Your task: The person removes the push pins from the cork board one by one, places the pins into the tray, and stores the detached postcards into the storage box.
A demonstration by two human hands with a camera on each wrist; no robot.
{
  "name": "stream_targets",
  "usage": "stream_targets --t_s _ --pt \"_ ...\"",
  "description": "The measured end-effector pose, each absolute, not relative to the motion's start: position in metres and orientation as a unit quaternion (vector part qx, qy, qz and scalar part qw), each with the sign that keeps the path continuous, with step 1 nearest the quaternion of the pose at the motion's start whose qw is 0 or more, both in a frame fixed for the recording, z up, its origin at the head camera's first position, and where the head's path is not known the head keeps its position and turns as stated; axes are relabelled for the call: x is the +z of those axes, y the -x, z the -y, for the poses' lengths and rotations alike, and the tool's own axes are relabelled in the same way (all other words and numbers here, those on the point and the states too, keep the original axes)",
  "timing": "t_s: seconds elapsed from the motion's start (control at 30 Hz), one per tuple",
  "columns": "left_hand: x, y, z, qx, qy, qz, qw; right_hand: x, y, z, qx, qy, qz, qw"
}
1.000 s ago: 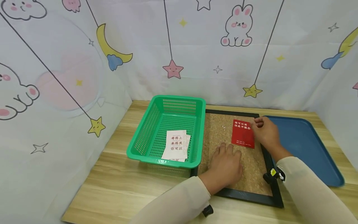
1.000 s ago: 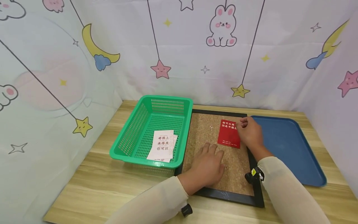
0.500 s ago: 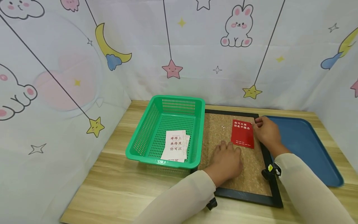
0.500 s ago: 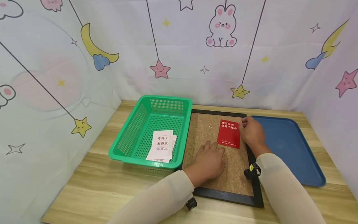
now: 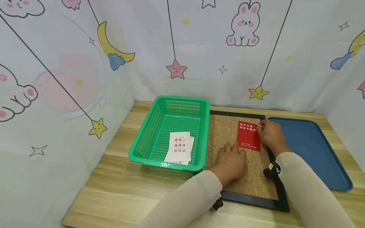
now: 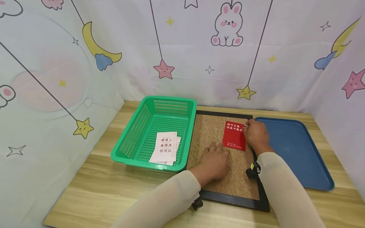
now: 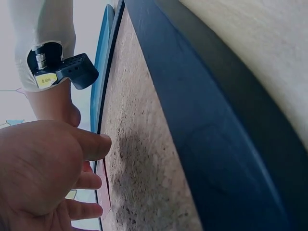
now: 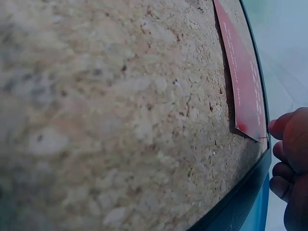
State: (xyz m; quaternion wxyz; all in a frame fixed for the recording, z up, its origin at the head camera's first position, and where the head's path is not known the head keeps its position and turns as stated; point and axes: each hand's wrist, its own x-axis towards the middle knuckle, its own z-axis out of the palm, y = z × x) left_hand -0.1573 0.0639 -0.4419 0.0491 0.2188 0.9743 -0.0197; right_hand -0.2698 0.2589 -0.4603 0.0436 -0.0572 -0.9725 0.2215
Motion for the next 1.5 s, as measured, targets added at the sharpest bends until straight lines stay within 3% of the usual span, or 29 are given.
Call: stream_targets --t_s 1.1,1.5 --pt "-0.444 0.167 -0.07 -0.055 -0.207 -0.97 0.111 -0.466 0.286 -0.257 0.202 0.039 0.978 0.036" --pt "-0.444 0.168 -0.069 -0.06 -0.206 -0.968 0.129 -0.465 0.289 -0.257 0.208 0.073 0.975 0.009"
